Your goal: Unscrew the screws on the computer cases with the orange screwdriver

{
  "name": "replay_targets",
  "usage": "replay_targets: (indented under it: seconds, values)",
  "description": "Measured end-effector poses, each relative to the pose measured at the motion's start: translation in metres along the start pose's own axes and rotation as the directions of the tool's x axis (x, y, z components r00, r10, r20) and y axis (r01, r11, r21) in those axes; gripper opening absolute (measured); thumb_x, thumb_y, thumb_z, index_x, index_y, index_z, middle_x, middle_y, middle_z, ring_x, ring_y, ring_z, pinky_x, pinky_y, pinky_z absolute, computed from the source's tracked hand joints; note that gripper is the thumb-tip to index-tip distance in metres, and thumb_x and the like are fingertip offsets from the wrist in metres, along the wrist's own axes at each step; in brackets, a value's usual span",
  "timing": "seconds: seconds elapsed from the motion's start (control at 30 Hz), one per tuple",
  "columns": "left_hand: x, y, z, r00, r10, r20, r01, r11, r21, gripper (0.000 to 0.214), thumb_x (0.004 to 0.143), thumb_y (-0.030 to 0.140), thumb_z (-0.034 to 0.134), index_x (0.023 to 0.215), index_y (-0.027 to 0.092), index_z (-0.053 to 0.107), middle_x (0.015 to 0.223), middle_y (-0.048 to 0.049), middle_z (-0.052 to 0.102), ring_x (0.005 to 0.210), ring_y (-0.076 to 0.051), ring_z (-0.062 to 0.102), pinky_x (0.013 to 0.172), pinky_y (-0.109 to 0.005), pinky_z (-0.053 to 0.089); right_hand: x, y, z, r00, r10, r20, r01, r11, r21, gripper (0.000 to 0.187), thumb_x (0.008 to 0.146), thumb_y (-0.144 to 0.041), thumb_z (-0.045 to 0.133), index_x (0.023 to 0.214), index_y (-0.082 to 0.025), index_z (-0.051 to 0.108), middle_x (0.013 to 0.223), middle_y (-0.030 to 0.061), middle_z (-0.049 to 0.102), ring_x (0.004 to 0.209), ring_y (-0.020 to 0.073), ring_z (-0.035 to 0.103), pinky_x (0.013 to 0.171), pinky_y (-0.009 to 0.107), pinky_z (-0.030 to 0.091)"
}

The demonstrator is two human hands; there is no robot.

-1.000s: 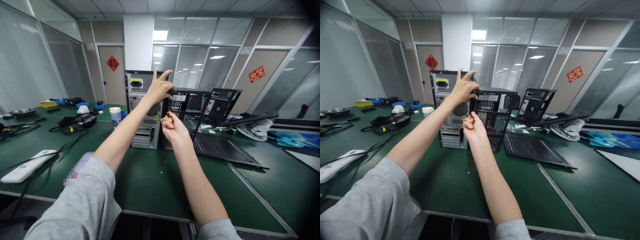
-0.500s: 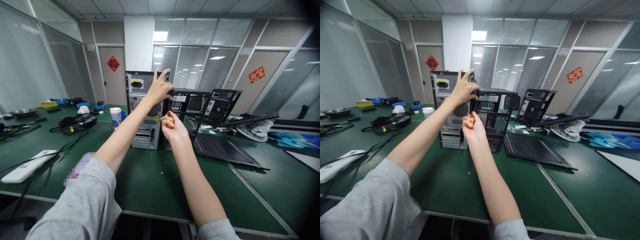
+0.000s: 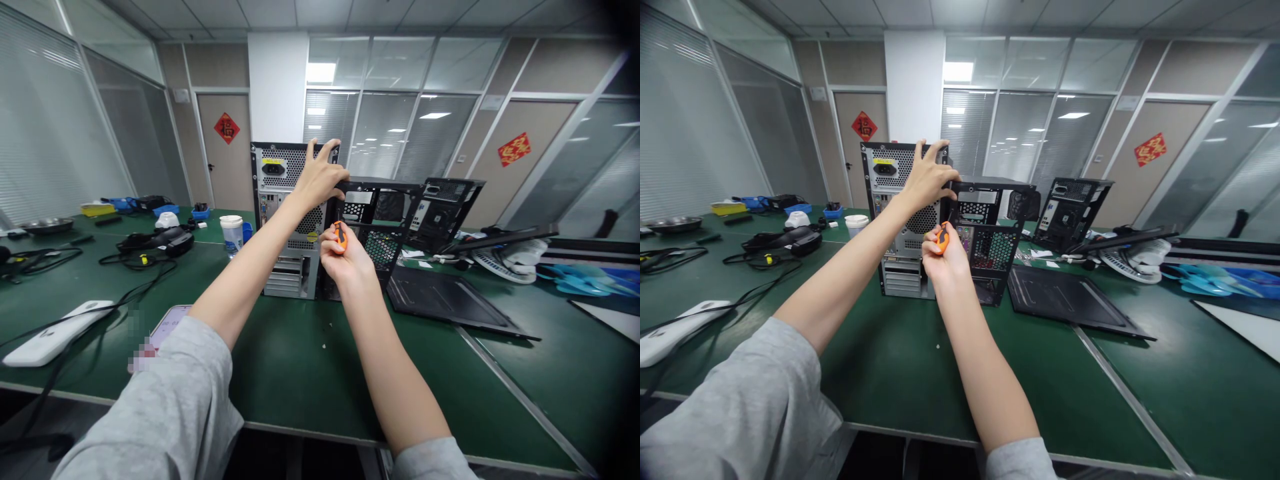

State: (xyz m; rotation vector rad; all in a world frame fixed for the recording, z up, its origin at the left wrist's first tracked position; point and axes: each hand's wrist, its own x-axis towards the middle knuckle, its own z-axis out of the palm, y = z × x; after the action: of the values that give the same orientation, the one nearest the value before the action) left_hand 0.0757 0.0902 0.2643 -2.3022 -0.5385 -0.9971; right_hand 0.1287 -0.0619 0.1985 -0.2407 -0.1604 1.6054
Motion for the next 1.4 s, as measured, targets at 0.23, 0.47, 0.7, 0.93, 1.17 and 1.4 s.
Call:
replay_targets:
  seconds: [0.23,0.47,0.7,0.93,1.17,1.4]
  values:
    - [-0.0008,0.0071,-0.0083,1.0,-0.024,0.014,0.023,0.999,0.031,0.017,0.079,0.024,0.064,0.094,0.027,0.071,0.101,-0.0058,0.07,0.136,-0.034,0.028,0.112,-0.064,0.009,0.0002,0.0019,0.0004,1.0,-0.014,0.015,0.014,1.0,-0.02,0.03,0.097,-0.023,0.033,0.07,-0.018,0.043,0.052,-0.0072,0.04,0.038,0.0015,0.036,0.026,0.005,0.024]
    - [-0.0009,0.0023,-0.0017,1.0,0.004,-0.02,-0.003,0.999,0.044,0.015,0.08,0.028,0.064,0.094,0.026,0.07,0.099,-0.0056,0.07,0.135,-0.035,0.029,0.11,-0.067,0.01,-0.003,0.0014,0.0046,0.999,-0.022,0.025,0.023,0.999,-0.03,0.03,0.098,-0.022,0.03,0.072,-0.018,0.044,0.052,-0.0067,0.042,0.039,0.0018,0.036,0.027,0.004,0.025]
    - [-0.0015,0.0013,-0.0007,0.998,0.023,-0.053,-0.022,1.0,0.016,0.016,0.082,0.032,0.061,0.092,0.023,0.07,0.099,-0.0061,0.07,0.135,-0.033,0.03,0.114,-0.061,0.008,-0.0044,0.0007,0.0031,0.998,-0.035,0.045,0.038,0.998,-0.058,0.031,0.097,-0.02,0.031,0.069,-0.018,0.044,0.054,-0.0049,0.045,0.041,0.0033,0.037,0.028,0.006,0.024]
    - [-0.0015,0.0004,-0.0002,0.999,0.027,-0.039,-0.027,1.0,0.004,0.016,0.081,0.03,0.06,0.091,0.023,0.069,0.098,-0.0063,0.069,0.136,-0.033,0.028,0.113,-0.062,0.004,-0.0052,0.0024,-0.0015,0.996,0.015,0.091,-0.01,0.998,-0.058,0.035,0.099,-0.024,0.026,0.07,-0.018,0.045,0.056,-0.0044,0.047,0.04,0.0032,0.037,0.03,0.007,0.026]
    - [-0.0008,0.0048,-0.0044,1.0,-0.014,0.007,0.014,1.0,0.022,0.015,0.079,0.024,0.061,0.091,0.024,0.069,0.1,-0.0057,0.068,0.136,-0.034,0.027,0.112,-0.064,0.006,-0.0037,0.0013,-0.0029,0.994,0.033,0.103,-0.027,0.998,-0.06,0.035,0.099,-0.022,0.024,0.071,-0.018,0.045,0.056,-0.0045,0.046,0.039,0.0025,0.037,0.029,0.006,0.025]
    - [-0.0013,0.0061,-0.006,1.0,-0.01,0.002,0.01,1.0,0.016,0.014,0.079,0.025,0.063,0.091,0.022,0.069,0.101,-0.008,0.069,0.136,-0.035,0.028,0.111,-0.066,0.007,-0.0054,-0.0014,-0.0004,1.0,0.009,-0.002,-0.009,0.996,-0.093,0.03,0.098,-0.025,0.028,0.071,-0.019,0.042,0.049,-0.0114,0.023,0.031,0.0011,0.02,0.024,0.008,0.015]
